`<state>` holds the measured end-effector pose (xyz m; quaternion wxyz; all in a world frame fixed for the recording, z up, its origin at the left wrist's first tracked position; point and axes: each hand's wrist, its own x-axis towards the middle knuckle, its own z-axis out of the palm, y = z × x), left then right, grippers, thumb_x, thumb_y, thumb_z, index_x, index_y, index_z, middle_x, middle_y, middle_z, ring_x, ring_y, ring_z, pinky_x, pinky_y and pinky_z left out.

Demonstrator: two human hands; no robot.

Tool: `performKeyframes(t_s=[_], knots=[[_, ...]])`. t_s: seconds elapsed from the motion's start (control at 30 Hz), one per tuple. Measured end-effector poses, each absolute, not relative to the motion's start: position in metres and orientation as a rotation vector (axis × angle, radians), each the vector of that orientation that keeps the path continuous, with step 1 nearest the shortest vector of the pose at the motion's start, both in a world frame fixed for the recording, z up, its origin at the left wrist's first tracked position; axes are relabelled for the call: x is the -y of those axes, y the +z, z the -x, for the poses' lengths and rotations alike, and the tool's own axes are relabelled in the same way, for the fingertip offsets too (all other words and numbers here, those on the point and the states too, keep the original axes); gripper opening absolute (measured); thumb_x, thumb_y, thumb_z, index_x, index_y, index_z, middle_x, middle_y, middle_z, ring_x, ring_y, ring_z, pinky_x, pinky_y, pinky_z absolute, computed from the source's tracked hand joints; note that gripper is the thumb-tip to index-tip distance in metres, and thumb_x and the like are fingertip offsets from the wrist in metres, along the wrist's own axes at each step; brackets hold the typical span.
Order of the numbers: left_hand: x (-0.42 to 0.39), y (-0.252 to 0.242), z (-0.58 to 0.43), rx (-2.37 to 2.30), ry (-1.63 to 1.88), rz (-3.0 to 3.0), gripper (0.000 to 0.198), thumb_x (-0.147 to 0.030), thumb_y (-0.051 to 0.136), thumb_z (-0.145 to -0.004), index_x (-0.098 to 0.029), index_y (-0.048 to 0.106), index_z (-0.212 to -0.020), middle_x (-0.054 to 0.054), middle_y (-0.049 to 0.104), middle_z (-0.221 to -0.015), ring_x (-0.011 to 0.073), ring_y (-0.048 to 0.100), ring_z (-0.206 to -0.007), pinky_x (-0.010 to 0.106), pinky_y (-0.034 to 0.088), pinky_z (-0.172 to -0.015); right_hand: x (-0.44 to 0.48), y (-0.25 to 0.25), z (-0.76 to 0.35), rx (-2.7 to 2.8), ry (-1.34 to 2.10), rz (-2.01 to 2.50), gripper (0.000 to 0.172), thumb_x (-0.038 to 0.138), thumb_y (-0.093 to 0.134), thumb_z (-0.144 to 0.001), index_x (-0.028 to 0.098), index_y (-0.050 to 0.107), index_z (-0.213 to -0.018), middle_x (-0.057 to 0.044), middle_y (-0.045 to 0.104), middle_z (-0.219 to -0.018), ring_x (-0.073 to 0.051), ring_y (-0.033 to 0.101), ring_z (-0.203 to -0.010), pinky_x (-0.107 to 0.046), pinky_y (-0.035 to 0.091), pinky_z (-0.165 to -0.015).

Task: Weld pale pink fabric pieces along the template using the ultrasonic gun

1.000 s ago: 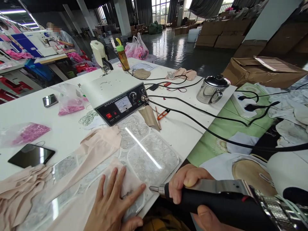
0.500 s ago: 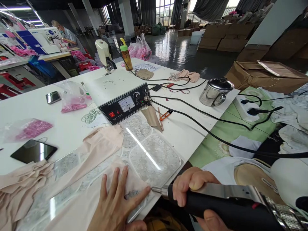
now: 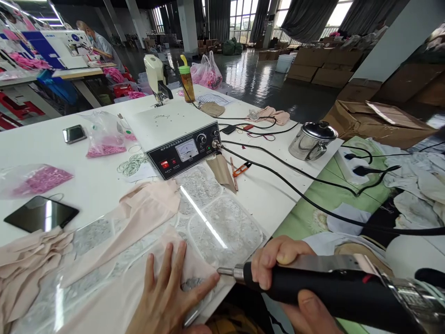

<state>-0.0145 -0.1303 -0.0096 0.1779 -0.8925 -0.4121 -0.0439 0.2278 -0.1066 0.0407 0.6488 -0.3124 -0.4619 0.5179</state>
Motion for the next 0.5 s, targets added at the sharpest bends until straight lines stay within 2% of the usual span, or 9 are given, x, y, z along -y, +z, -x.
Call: performKeyframes(t_s=[0.23, 0.4, 0.5], knots=[[0.128, -0.017, 0.019, 1.133, -0.194, 2.546, 0.101, -0.085, 0.056, -0.074, -0.041, 0.017, -0.156, 0.027, 0.037, -0.146, 0.0524, 0.008, -0.146, 0.068, 0.012, -0.108, 0.103, 0.041, -0.228, 1.069, 1.24, 0.755, 0.021, 0.045, 0.067, -0.085, 0.026, 0.06, -0.091, -0.006, 0.06, -0.083, -0.022, 0.061, -0.072, -0.04, 0.059, -0.065], [0.128, -0.018, 0.021, 1.12, -0.188, 2.557, 0.102, -0.084, 0.059, -0.072, -0.04, 0.02, -0.156, 0.026, 0.038, -0.146, 0.0513, 0.003, -0.148, 0.068, 0.006, -0.111, 0.095, 0.019, -0.216, 1.027, 1.156, 0.605, 0.023, 0.046, 0.065, -0.083, 0.029, 0.062, -0.098, -0.004, 0.057, -0.079, -0.02, 0.057, -0.06, -0.04, 0.056, -0.055], [0.127, -0.016, 0.021, 1.11, -0.234, 2.536, 0.095, -0.084, 0.054, -0.077, -0.041, 0.023, -0.155, 0.024, 0.037, -0.149, 0.0487, 0.002, -0.149, 0.066, 0.003, -0.113, 0.092, 0.013, -0.211, 1.05, 1.157, 0.543, 0.022, 0.044, 0.061, -0.086, 0.029, 0.061, -0.102, -0.003, 0.057, -0.084, -0.016, 0.057, -0.059, -0.036, 0.054, -0.055]])
